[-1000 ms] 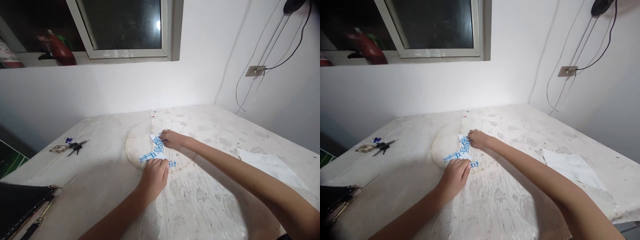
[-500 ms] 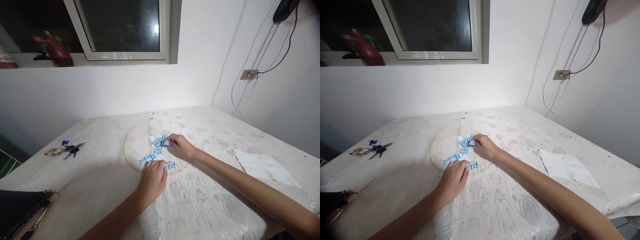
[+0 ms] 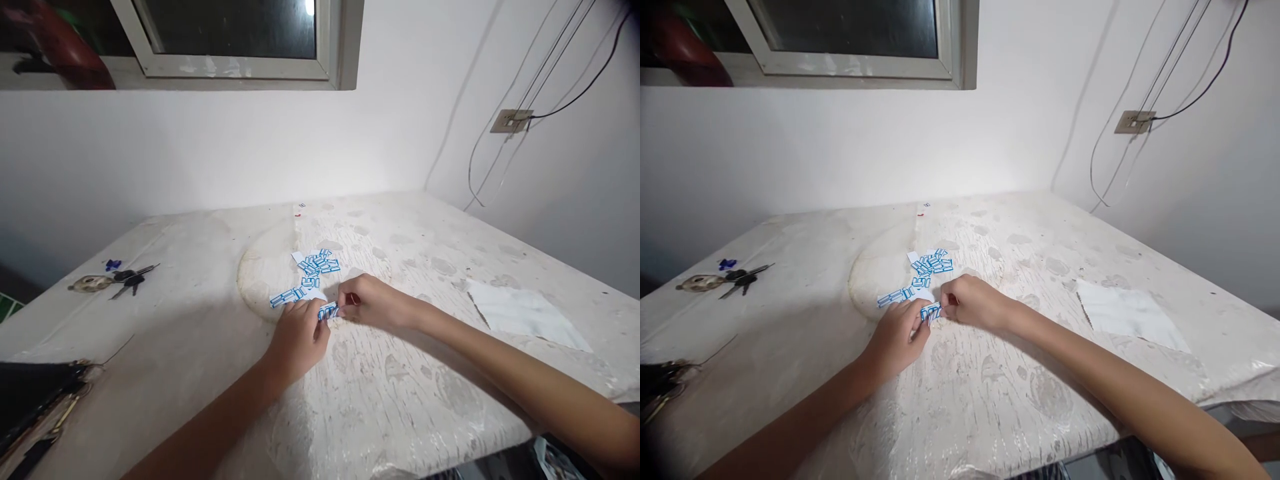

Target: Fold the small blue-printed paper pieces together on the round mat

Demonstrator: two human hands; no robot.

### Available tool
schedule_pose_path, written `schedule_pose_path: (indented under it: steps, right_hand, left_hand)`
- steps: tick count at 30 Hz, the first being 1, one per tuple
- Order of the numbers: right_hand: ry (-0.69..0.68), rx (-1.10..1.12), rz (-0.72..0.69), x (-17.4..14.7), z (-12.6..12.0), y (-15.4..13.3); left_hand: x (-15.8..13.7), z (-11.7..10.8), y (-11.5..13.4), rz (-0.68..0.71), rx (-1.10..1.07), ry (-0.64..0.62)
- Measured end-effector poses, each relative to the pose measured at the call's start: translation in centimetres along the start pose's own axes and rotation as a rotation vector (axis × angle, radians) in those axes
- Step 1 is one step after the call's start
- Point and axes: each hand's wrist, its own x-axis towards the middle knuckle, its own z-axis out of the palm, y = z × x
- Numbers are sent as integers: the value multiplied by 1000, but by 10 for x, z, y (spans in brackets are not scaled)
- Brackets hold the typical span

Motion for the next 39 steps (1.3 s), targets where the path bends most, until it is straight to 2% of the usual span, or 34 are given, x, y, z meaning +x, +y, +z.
schedule_pose_path:
  steps: [4, 10, 14, 16, 19, 21, 24, 27, 32, 36, 38, 39]
  right_hand:
    - [110, -120, 10, 1, 9, 1]
    - [165, -81, -118, 0, 16, 2]
    - [283, 16, -47, 11, 12, 15]
    - [291, 12, -24, 25, 8, 26]
    - [257, -32, -110, 56, 2, 40]
    - [187, -83, -148, 79, -3, 43]
    - [-12, -165, -106, 105, -11, 38]
    - [-104, -197, -30, 114, -16, 30]
    - [-58, -186, -2, 110, -15, 30]
    - [28, -124, 3, 93, -18, 35]
    - [65, 2, 25, 77, -18, 33]
    - [80, 136, 47, 67, -17, 30]
  left_hand:
    - [-2, -1, 1, 28, 17, -1]
    - [-2, 1, 0, 29, 8, -4]
    - [-2, 3, -2, 33, -1, 7]
    - [-2, 3, -2, 32, -13, 27]
    - [-2, 1, -1, 17, -15, 55]
    - [-2, 1, 0, 2, -3, 46]
    - [-3, 0, 0, -17, 16, 11]
    - [-3, -1, 1, -25, 25, -13]
    - [-4, -2, 1, -25, 36, -31]
    - [-4, -2, 0, -18, 13, -32]
    - [-4, -1, -2, -17, -11, -28]
    - [-3, 0, -2, -15, -24, -23]
